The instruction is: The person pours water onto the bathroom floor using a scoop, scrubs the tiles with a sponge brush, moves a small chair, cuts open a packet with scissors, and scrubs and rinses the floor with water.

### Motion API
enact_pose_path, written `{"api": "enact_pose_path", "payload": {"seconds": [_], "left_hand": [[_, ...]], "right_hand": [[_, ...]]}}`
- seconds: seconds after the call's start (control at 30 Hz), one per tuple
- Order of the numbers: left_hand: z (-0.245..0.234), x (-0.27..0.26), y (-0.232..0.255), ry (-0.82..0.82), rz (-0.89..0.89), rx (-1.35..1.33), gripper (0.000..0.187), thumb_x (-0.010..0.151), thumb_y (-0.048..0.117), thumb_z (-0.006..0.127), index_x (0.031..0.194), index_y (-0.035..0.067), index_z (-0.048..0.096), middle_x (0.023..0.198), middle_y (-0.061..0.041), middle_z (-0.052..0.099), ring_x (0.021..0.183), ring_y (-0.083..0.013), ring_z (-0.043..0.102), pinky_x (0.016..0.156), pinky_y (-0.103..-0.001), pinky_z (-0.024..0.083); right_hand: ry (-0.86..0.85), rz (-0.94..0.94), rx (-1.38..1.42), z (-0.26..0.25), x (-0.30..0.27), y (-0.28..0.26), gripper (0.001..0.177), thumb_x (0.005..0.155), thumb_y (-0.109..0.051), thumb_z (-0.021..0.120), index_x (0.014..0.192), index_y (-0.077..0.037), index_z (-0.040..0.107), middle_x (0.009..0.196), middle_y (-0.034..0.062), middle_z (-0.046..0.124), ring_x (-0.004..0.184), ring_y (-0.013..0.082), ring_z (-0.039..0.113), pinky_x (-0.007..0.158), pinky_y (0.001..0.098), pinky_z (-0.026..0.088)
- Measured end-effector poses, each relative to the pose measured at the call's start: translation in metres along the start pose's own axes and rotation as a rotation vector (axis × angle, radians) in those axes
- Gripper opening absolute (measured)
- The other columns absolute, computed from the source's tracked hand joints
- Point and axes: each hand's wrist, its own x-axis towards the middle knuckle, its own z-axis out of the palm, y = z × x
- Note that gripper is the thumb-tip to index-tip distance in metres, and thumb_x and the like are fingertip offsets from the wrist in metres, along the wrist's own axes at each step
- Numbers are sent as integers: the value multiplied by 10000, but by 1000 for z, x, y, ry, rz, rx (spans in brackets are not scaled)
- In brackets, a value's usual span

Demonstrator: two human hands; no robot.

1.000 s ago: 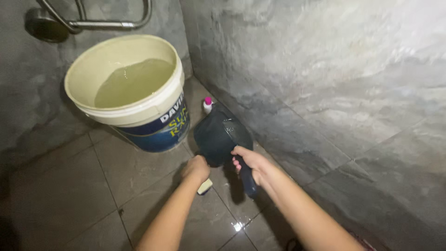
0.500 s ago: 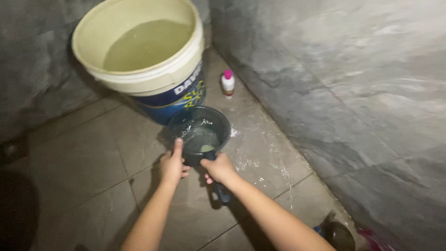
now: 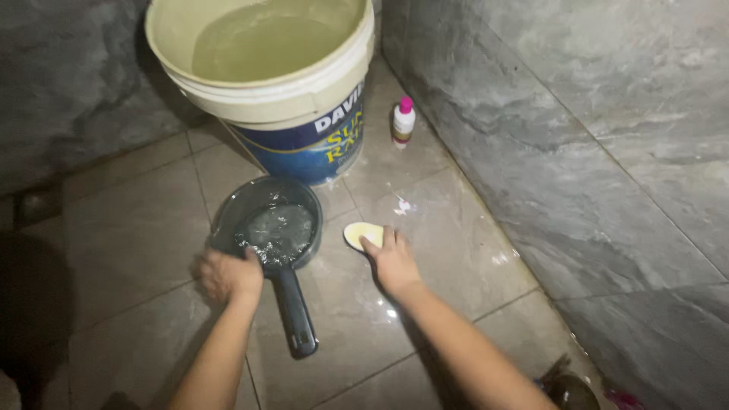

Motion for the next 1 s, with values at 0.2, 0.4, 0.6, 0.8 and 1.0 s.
{"api": "enact_pose_path", "payload": {"seconds": [0.2, 0.4, 0.6, 0.8, 1.0], "left_hand": [[8, -63, 68, 183, 963, 425, 459, 829, 195, 671, 1247, 18, 608, 1298, -223, 601, 1178, -373, 560, 991, -499, 434], [91, -100, 78, -238, 1199, 529, 343, 810, 67, 588, 1131, 101, 702, 1255, -107, 631, 1129, -311, 556, 933, -451, 432], [103, -130, 75, -465, 909, 751, 639, 792, 201, 731, 1404, 129, 562, 1509, -49, 467, 1306, -278, 414, 1081, -408, 320], [90, -118, 82, -604, 646, 933, 1034, 734, 480, 876, 1559, 185, 327, 1629, -56, 250, 1427, -272, 280, 1116, -398, 268], [114, -109, 72, -510, 758, 1089, 1016, 737, 442, 871, 1559, 128, 364, 1626, -103, 293, 1380, -265, 354, 1106, -399, 283]], "right_hand": [[64, 293, 78, 1, -5, 72, 257, 914, -170, 639, 1153, -118, 717, 1255, 277, 586, 1144, 457, 591, 1019, 510, 504], [360, 631, 8, -24, -5, 151, 328, 940, -194, 635, 1193, 9, 682, 1155, 330, 637, 1057, 463, 638, 916, 515, 510], [32, 231, 135, 55, 83, 50, 412, 904, -337, 598, 1199, -67, 698, 1053, 283, 688, 1026, 437, 665, 922, 498, 522], [164, 478, 163, 32, 101, 122, 357, 935, -269, 608, 1207, -51, 687, 1075, 291, 679, 961, 435, 682, 803, 522, 543], [330, 682, 573, 22, 133, 150, 345, 955, -236, 538, 1185, -41, 704, 1100, 234, 737, 1017, 374, 711, 870, 480, 553]]}}
